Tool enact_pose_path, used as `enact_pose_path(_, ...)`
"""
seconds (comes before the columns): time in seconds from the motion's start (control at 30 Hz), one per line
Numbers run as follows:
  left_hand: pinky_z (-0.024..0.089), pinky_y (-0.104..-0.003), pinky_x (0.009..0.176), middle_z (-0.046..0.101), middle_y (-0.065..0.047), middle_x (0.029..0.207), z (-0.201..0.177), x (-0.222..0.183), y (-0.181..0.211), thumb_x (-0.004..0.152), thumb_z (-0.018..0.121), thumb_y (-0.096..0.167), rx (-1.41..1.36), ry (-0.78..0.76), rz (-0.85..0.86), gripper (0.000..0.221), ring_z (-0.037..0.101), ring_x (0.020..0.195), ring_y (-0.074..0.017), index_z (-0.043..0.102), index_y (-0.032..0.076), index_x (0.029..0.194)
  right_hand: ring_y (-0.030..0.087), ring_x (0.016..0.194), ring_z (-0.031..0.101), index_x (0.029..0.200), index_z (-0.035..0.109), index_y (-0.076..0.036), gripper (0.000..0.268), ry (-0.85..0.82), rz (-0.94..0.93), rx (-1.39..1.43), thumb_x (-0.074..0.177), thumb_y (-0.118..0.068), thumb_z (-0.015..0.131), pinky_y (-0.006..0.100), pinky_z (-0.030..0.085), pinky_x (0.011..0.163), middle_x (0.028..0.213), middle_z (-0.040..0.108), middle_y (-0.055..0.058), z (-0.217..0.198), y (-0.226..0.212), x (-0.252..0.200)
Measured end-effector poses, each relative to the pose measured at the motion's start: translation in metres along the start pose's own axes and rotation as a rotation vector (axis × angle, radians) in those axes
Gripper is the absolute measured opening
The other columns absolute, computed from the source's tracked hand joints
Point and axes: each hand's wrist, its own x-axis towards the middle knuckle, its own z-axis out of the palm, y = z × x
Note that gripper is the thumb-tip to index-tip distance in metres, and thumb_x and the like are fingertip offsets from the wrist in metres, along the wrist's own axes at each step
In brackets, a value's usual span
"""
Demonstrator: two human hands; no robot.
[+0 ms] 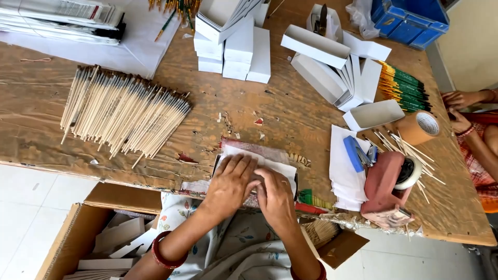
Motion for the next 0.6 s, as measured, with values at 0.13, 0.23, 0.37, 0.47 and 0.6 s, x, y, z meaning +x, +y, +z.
enact_pose_path(0.13, 0.036, -0.054, 0.112, 0.06, -0.016, 0.131, 0.012, -0.007, -0.002, 0.099, 0.056, 0.038, 0.267, -0.012, -0.008, 0.053, 0.052, 0.126, -0.0353, 0.058, -0.001, 0.134, 0.033, 0.115, 0.062, 0.129, 0.06, -0.009, 0.038, 0.084, 0.124, -0.261, 0.094, -0.021, 0.068, 0.05, 0.039, 0.104, 0.125, 0.067, 0.013, 0.001, -0.003, -0.011)
enact_pose_path(0.23, 0.033, -0.055, 0.11, 0.059, -0.016, 0.125, 0.011, -0.01, -0.002, 0.099, 0.053, 0.037, 0.305, -0.021, -0.008, 0.053, 0.05, 0.123, -0.0321, 0.059, 0.0, 0.136, 0.033, 0.118, 0.06, 0.131, 0.059, -0.007, 0.046, 0.095, 0.177, -0.343, 0.094, -0.034, 0.064, 0.052, 0.034, 0.109, 0.123, 0.065, 0.014, -0.002, -0.004, -0.016)
enact_pose_path(0.37, 0.033, -0.055, 0.113, 0.057, -0.016, 0.126, 0.004, -0.005, -0.008, 0.1, 0.053, 0.036, 0.393, -0.145, 0.083, 0.044, 0.05, 0.124, -0.0325, 0.058, 0.001, 0.126, 0.032, 0.114, 0.06, 0.129, 0.061, -0.012, 0.044, 0.029, 0.179, -0.417, 0.095, -0.04, 0.062, 0.057, 0.03, 0.115, 0.118, 0.064, 0.012, -0.001, -0.002, -0.016)
enact_pose_path(0.47, 0.034, -0.054, 0.11, 0.056, -0.018, 0.129, 0.0, -0.002, -0.008, 0.099, 0.053, 0.037, 0.382, -0.118, 0.121, 0.043, 0.049, 0.125, -0.0338, 0.057, 0.004, 0.126, 0.032, 0.113, 0.062, 0.129, 0.06, -0.01, 0.049, 0.065, 0.181, -0.382, 0.093, -0.043, 0.063, 0.061, 0.026, 0.113, 0.121, 0.064, 0.012, 0.001, 0.01, -0.018)
enact_pose_path(0.6, 0.034, -0.055, 0.108, 0.055, -0.016, 0.13, 0.004, -0.007, -0.009, 0.1, 0.053, 0.037, 0.396, -0.081, 0.102, 0.043, 0.049, 0.126, -0.0327, 0.056, 0.008, 0.131, 0.028, 0.112, 0.062, 0.125, 0.056, -0.01, 0.057, 0.123, 0.417, -0.155, 0.089, -0.05, 0.074, 0.052, 0.035, 0.116, 0.116, 0.064, 0.008, 0.008, 0.057, -0.029)
